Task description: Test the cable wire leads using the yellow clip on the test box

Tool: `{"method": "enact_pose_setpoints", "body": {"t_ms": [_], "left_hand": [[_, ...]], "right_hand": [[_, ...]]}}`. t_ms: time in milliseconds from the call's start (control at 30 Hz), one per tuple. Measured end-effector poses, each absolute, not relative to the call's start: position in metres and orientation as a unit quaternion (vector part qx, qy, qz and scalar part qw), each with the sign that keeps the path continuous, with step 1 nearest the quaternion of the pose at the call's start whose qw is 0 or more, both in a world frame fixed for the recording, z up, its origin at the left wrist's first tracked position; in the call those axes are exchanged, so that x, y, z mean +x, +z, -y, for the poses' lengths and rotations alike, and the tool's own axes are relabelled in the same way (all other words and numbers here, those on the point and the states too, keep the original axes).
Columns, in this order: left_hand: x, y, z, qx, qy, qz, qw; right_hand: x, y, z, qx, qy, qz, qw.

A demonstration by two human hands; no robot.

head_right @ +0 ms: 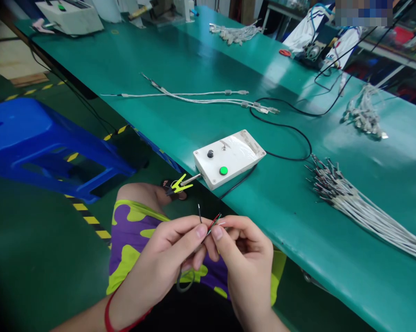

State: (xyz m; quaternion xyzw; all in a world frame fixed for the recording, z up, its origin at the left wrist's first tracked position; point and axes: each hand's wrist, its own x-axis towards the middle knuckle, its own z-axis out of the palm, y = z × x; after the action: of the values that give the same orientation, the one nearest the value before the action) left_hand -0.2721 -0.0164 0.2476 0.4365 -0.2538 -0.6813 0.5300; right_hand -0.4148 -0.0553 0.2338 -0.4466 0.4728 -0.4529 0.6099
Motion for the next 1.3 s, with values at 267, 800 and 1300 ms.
{"method": "enact_pose_setpoints", "body": {"t_ms": [267,800,1300], "left_hand": [[-0.276,0.242,0.016,0.446,-0.661,0.259,0.545],[-0.289,0.227,-0.005,0.652,-0.249,0.495,0.517],[-0.262,0.204,-0.02,0.653,-0.203,0.453,0.573]], "right_hand": [[-0.409,0.238,0.06,-0.383,-0.446,-0.441,0.678],[-0.398,0.234,0.047,-0.236,-0.435,-0.428,0.756],[-0.378,0.203,0.042,-0.162,-0.345,-0.415,0.826]]}}
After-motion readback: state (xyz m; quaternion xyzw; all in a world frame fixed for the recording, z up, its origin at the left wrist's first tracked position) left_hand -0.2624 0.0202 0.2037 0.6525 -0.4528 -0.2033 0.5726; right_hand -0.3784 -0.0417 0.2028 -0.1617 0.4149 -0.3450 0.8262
